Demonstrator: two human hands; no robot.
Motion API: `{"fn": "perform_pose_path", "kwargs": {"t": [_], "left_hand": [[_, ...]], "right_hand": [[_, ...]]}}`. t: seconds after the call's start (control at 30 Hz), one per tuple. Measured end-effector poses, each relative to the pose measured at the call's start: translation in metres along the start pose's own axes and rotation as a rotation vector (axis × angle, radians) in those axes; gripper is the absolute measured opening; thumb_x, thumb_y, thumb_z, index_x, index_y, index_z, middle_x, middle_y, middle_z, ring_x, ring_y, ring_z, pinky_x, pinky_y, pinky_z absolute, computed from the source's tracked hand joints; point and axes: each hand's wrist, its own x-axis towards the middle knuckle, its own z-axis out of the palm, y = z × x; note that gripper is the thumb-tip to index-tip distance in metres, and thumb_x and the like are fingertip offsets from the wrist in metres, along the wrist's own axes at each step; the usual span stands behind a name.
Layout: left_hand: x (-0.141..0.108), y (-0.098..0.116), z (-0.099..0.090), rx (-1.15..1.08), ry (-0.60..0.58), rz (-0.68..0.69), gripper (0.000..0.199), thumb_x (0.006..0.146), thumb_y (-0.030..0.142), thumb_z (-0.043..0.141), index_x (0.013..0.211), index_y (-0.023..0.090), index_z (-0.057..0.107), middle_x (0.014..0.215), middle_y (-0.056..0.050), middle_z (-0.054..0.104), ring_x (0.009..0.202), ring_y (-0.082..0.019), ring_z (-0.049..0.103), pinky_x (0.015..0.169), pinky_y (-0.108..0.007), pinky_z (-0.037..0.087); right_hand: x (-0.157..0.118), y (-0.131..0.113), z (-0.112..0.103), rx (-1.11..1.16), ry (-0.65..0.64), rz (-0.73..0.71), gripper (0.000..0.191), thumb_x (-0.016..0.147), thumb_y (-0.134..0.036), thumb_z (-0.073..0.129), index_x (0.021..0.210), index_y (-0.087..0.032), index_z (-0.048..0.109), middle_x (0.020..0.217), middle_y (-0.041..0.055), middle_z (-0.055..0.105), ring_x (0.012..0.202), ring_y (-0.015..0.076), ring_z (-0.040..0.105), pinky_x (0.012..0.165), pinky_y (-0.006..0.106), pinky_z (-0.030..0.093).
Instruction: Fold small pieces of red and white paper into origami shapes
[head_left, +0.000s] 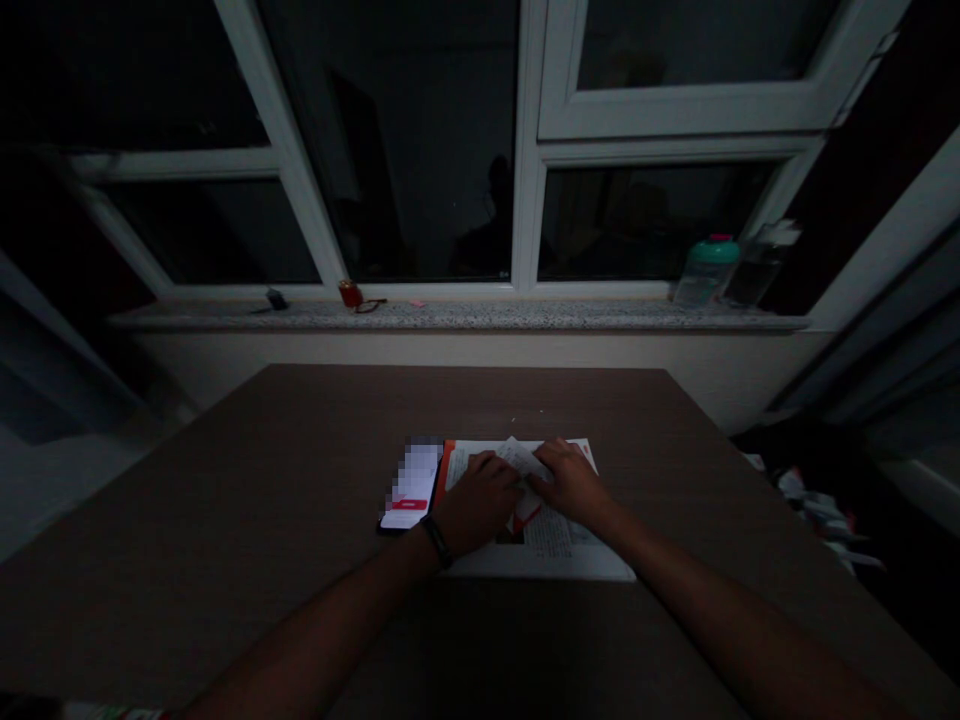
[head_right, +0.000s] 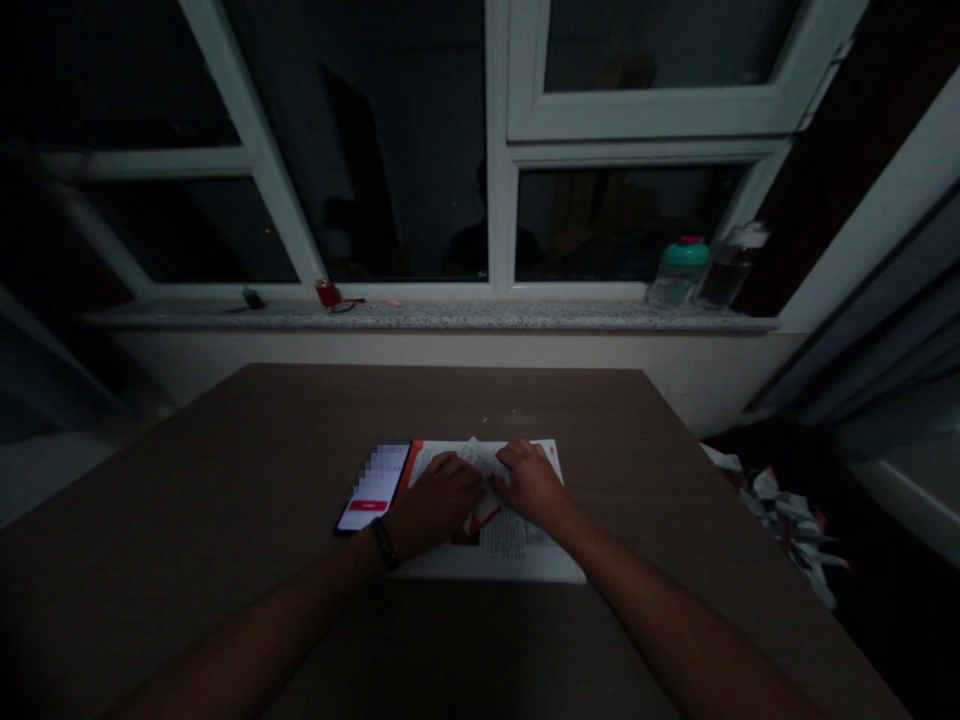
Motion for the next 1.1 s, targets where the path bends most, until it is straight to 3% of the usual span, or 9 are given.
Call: {"fn": "perform_pose_path", "kwargs": {"t": [0.4,0.53,0.67,0.83,1.1], "left_hand": [[0.000,0.008,-0.001,-0.065,0.005,0.002,0.024,0.093,0.041,0.061,0.110,0.025,0.066,0.112,-0.005,0.061,0.121,-0.025,0.046,0.117,-0.053,0.015],[0.000,0.010,-0.001,-0.080,0.020,-0.004,0.029,0.093,0.047,0.060,0.109,0.024,0.067,0.112,-0.005,0.062,0.121,-0.025,0.047,0.118,-0.054,0.014],[0.000,0.010,-0.001,-0.098,0.018,-0.008,0.033,0.094,0.051,0.056,0.110,0.024,0.067,0.112,-0.005,0.061,0.121,-0.025,0.047,0.118,-0.054,0.014],[0.001,0.012,-0.002,-0.102,-0.009,0.011,0.037,0.095,0.053,0.052,0.115,0.025,0.064,0.113,-0.006,0.060,0.119,-0.025,0.047,0.116,-0.054,0.017],[0.000,0.010,0.001,-0.092,-0.001,-0.001,0.038,0.094,0.055,0.053,0.117,0.027,0.064,0.122,-0.007,0.057,0.123,-0.026,0.046,0.115,-0.055,0.020]], "right_hand": [[0.001,0.000,-0.007,-0.048,0.026,0.088,0.015,0.093,-0.030,0.057,0.092,-0.020,0.068,0.094,0.0062,0.070,0.096,0.0233,0.056,0.085,0.034,0.033],[0.000,-0.004,-0.009,-0.025,0.031,0.095,0.012,0.089,-0.025,0.059,0.094,-0.020,0.069,0.095,0.0061,0.070,0.098,0.0236,0.056,0.086,0.034,0.033],[0.000,-0.005,-0.007,-0.015,0.038,0.099,0.016,0.084,-0.019,0.060,0.098,-0.020,0.068,0.097,0.0059,0.069,0.098,0.0233,0.055,0.087,0.033,0.033],[0.000,-0.002,-0.005,-0.035,0.058,0.128,0.017,0.089,-0.021,0.058,0.103,-0.018,0.067,0.099,0.0088,0.068,0.097,0.0231,0.055,0.089,0.033,0.033],[0.001,-0.005,-0.007,-0.025,0.056,0.131,0.013,0.089,-0.021,0.056,0.097,-0.020,0.068,0.096,0.0065,0.069,0.095,0.0230,0.056,0.087,0.033,0.033]]}}
